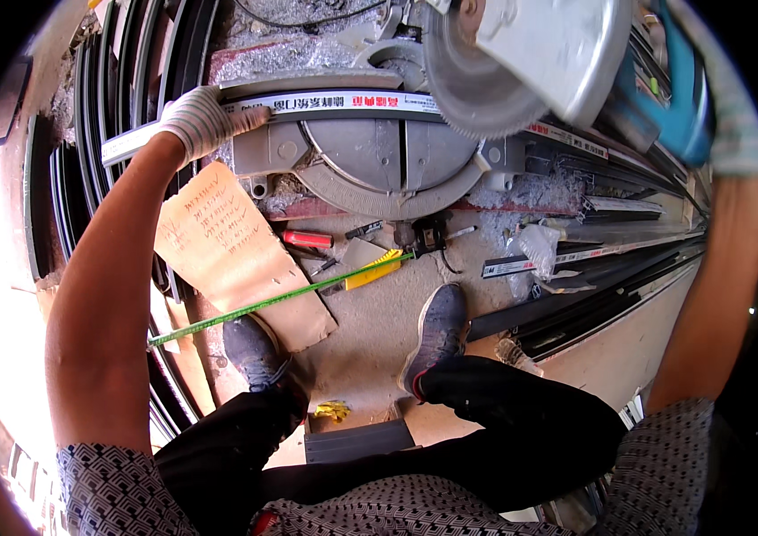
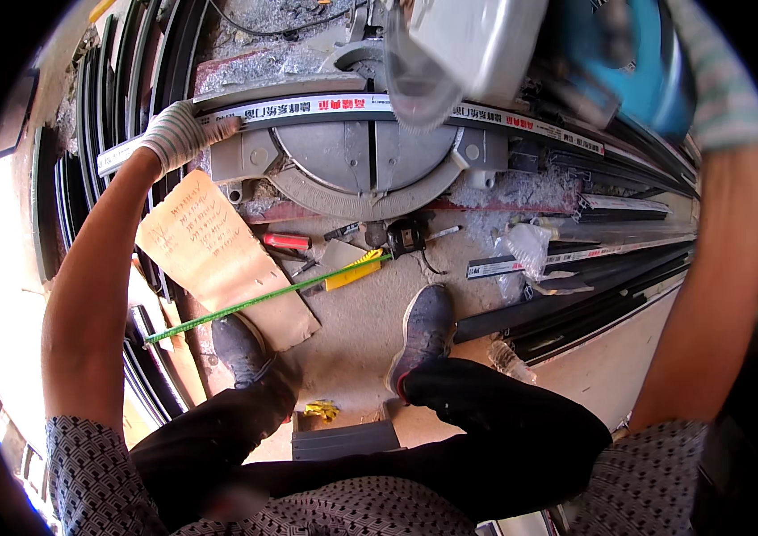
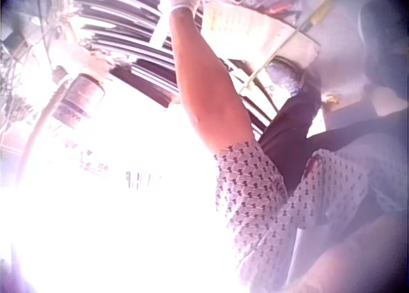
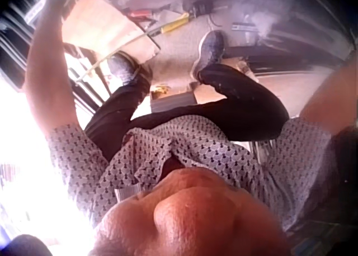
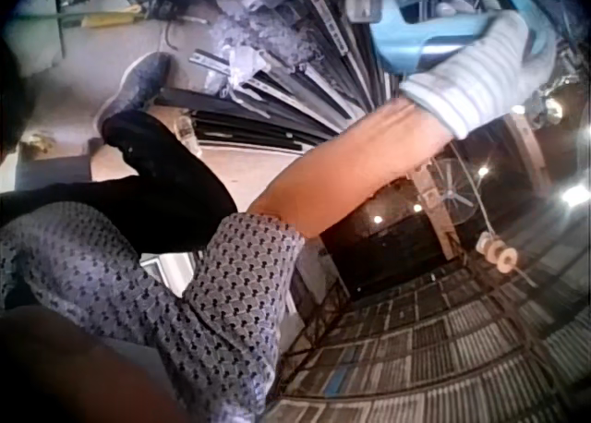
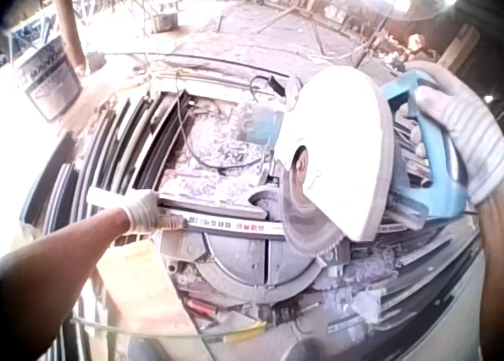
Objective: The person measures a long metal profile with a tape measure and marks it with a marker. They then place the profile on a miter saw, cut it, and repeat the process for a second piece. The person wears gloves and uses a tape measure, marker, and miter saw.
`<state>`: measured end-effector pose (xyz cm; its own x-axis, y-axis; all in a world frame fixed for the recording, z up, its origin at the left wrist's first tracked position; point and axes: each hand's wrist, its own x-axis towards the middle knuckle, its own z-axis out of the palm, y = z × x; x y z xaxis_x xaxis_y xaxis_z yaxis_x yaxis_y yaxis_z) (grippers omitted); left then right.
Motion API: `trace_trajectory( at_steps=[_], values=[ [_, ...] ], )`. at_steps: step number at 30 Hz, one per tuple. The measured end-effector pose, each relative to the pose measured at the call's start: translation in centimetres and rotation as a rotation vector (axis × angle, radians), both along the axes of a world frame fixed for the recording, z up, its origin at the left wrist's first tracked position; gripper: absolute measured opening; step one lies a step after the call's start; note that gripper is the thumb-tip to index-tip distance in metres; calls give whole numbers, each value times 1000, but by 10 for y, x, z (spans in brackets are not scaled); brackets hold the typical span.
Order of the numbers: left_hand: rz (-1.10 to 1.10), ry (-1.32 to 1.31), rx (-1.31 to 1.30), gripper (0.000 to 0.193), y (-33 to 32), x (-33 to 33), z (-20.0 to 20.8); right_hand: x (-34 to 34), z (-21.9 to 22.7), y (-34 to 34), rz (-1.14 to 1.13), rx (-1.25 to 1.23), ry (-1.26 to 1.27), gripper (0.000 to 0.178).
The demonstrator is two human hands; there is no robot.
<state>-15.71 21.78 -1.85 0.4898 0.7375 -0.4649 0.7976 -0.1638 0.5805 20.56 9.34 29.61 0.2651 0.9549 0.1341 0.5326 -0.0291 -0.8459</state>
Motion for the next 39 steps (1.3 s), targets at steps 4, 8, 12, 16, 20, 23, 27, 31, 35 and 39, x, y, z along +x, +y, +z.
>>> trace_trajectory(
  at_steps=[4,8,12,16,20,23,27,31,35,39],
  values=[
    [32,-45,-11,76,-6,-16,7,-10,-53,-66,-174,-17,-289,50],
    [24,58,-33,87,-5,-8,11,-28,-88,-101,-179,142,-199,51],
    [42,130,-19,87,-6,-5,16,-21,-105,-117,-154,143,-227,55],
    [44,94,14,86,-6,-9,13,-25,-107,-117,-104,186,-219,53],
    [30,83,-26,86,-7,-5,16,-23,-116,-123,-94,215,-206,52],
    [37,90,0,84,-5,-8,11,-26,-118,-123,-94,226,-182,52],
    [34,43,-20,89,-4,-11,8,-27,-117,-122,-89,228,-173,53],
    [20,70,-20,87,-5,-9,12,-26,-120,-123,-94,236,-198,55],
    [10,91,-25,83,-2,-9,8,-26,-119,-123,-92,233,-224,55],
    [-16,77,6,80,0,-12,0,-27,-118,-123,-104,225,-212,55]
  ],
)
